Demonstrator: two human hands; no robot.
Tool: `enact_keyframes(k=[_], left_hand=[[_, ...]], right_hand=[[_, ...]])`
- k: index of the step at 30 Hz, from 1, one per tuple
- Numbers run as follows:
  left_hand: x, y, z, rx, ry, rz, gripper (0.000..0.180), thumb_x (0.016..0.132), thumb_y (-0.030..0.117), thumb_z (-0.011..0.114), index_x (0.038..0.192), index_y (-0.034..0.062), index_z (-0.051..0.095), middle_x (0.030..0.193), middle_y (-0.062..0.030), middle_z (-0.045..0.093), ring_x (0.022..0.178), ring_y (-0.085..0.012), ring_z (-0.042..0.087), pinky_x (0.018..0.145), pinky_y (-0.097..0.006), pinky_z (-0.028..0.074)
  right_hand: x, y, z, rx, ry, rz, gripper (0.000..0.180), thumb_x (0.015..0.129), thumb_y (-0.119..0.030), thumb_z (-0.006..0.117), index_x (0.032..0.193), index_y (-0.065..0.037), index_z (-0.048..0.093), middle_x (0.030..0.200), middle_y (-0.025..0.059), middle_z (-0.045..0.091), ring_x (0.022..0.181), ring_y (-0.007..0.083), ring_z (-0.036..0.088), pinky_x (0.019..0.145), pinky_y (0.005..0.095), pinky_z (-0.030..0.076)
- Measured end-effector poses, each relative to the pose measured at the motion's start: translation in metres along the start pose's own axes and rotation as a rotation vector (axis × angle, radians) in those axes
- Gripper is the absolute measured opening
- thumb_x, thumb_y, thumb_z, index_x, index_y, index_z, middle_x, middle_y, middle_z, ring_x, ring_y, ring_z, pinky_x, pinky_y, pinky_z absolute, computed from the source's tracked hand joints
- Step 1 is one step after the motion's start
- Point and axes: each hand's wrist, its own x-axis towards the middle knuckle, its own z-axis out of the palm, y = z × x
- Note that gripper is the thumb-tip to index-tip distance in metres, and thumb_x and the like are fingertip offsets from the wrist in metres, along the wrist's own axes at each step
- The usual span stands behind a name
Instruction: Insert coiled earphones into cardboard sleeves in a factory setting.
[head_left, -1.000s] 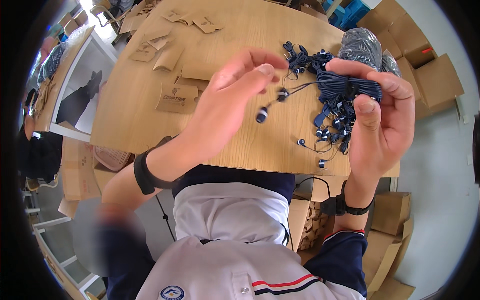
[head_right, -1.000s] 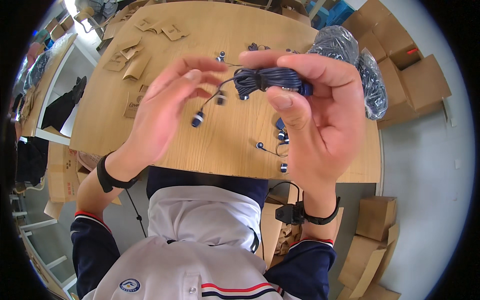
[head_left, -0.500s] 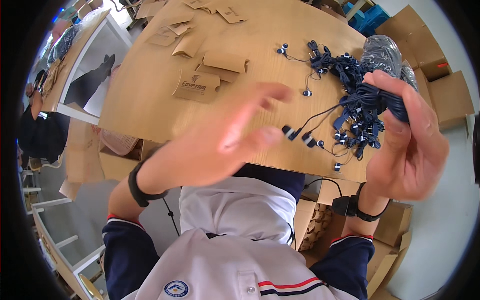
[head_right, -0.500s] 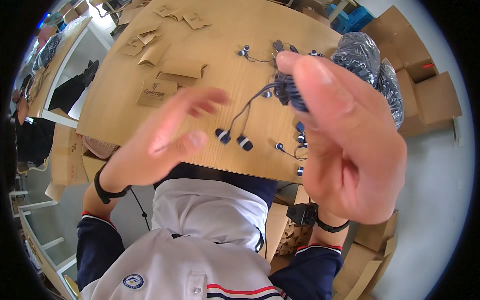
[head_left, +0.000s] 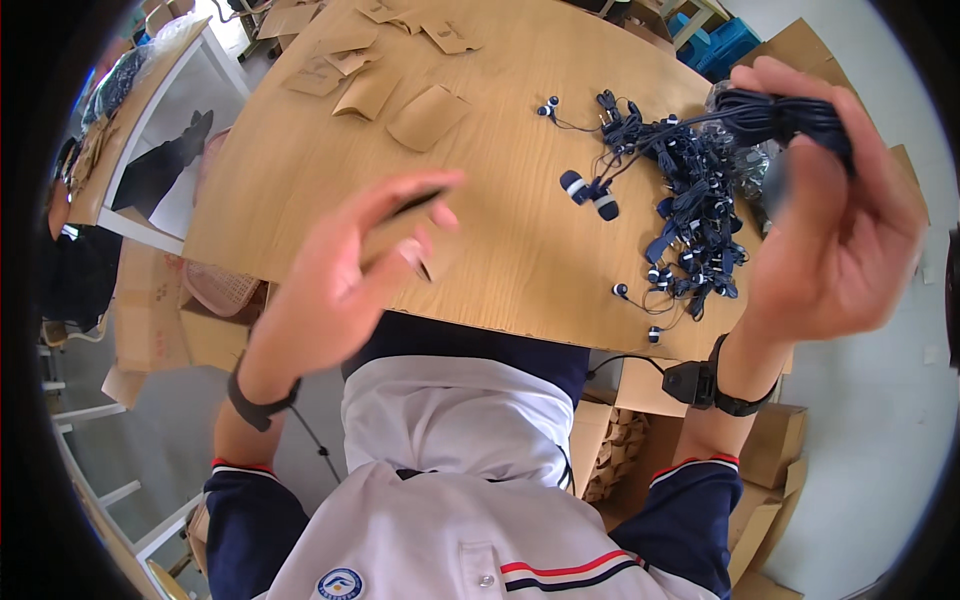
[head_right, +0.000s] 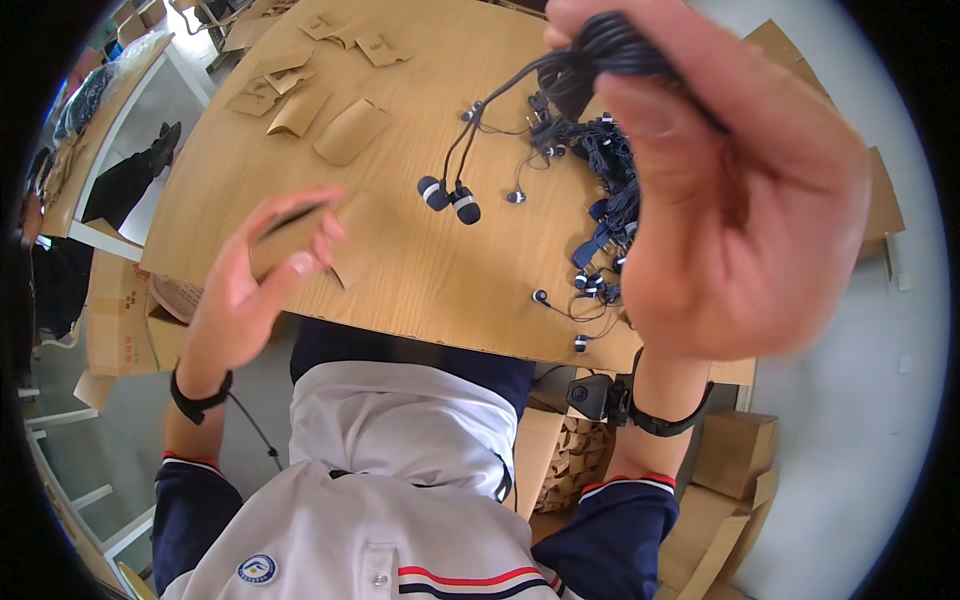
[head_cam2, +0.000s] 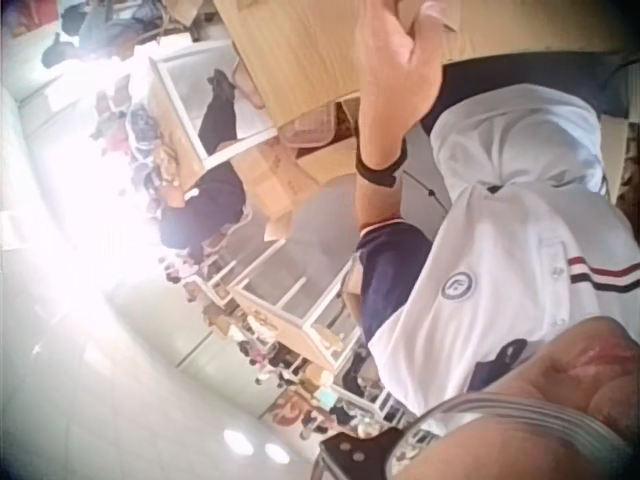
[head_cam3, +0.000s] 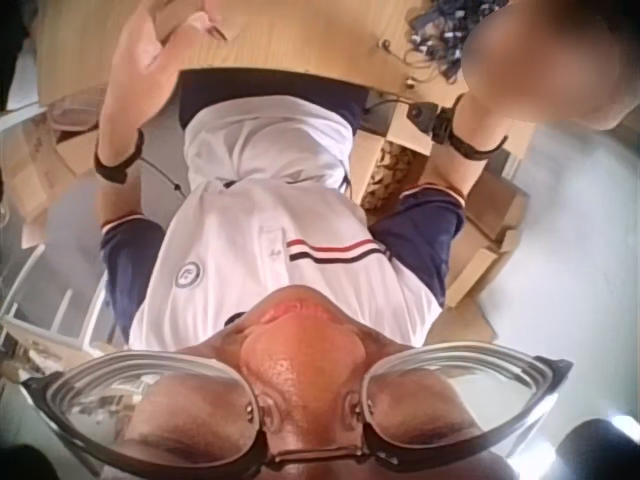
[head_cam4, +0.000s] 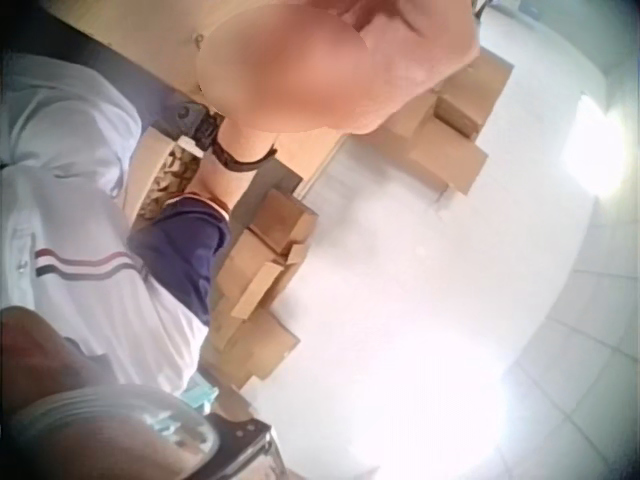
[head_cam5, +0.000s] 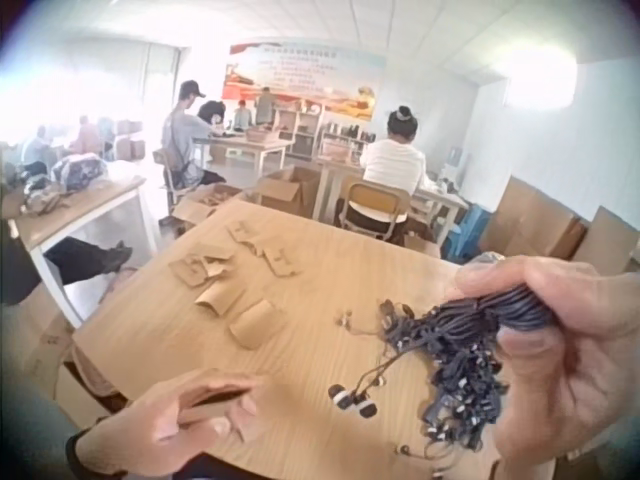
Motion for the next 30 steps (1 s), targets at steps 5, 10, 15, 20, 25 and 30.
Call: enact_keyframes(k=[5, 10, 15, 20, 25, 30], left_hand=[[-0.004, 0.024, 0.047, -0.61, -0.268, 0.006, 0.042, 0.094, 0.005, 0.056, 0.135, -0.0004, 0.049, 0.099, -0.0037, 0.054, 0.093, -0.0095, 0.053, 0.083, -0.026, 0.049], [-0.003, 0.029, 0.082, -0.731, -0.256, -0.014, 0.035, 0.09, 0.003, 0.064, 0.123, -0.0018, 0.053, 0.097, -0.0054, 0.056, 0.083, -0.0095, 0.057, 0.078, -0.027, 0.054], [0.003, 0.038, 0.085, -0.598, -0.207, 0.114, 0.02, 0.083, 0.003, 0.071, 0.101, 0.0005, 0.062, 0.082, -0.0011, 0.06, 0.08, -0.0082, 0.059, 0.075, -0.027, 0.052], [-0.007, 0.034, 0.083, -0.732, -0.241, -0.004, 0.026, 0.084, 0.004, 0.07, 0.108, 0.0007, 0.061, 0.098, -0.003, 0.066, 0.092, -0.0078, 0.057, 0.085, -0.025, 0.046], [-0.003, 0.031, 0.088, -0.777, -0.293, -0.014, 0.031, 0.086, 0.014, 0.073, 0.111, 0.0009, 0.062, 0.097, -0.0025, 0.067, 0.09, -0.0078, 0.06, 0.08, -0.025, 0.048], [0.005, 0.018, 0.089, -0.784, -0.308, -0.014, 0.026, 0.087, 0.015, 0.072, 0.108, 0.001, 0.064, 0.093, -0.0042, 0.069, 0.08, -0.0088, 0.064, 0.07, -0.025, 0.051]], right_hand=[[0.022, 0.012, -0.023, 0.359, -0.006, 0.048, 0.032, 0.099, -0.01, 0.05, 0.124, 0.011, 0.048, 0.107, 0.0365, 0.059, 0.09, 0.0439, 0.066, 0.077, 0.0526, 0.059], [0.026, 0.014, -0.025, 0.737, -0.016, 0.124, 0.036, 0.098, -0.014, 0.053, 0.127, 0.007, 0.048, 0.107, 0.0327, 0.06, 0.089, 0.0428, 0.066, 0.074, 0.0543, 0.059], [0.024, 0.012, -0.007, 0.893, -0.278, 0.018, 0.039, 0.096, -0.02, 0.058, 0.123, 0.006, 0.05, 0.099, 0.0285, 0.061, 0.078, 0.0365, 0.066, 0.06, 0.0466, 0.061], [0.001, -0.003, 0.024, 0.726, -0.274, -0.072, 0.021, 0.091, -0.014, 0.065, 0.103, 0.002, 0.057, 0.082, 0.022, 0.065, 0.066, 0.0274, 0.066, 0.058, 0.0333, 0.058], [-0.043, -0.059, 0.015, 0.403, -0.116, 0.37, 0.011, 0.084, -0.001, 0.066, 0.094, 0.003, 0.063, 0.084, 0.0202, 0.069, 0.075, 0.0276, 0.068, 0.066, 0.0331, 0.055], [-0.062, -0.055, 0.006, 0.277, -0.294, 0.442, 0.014, 0.083, -0.004, 0.069, 0.096, -0.002, 0.069, 0.092, 0.0156, 0.072, 0.093, 0.0308, 0.066, 0.082, 0.0403, 0.047]])
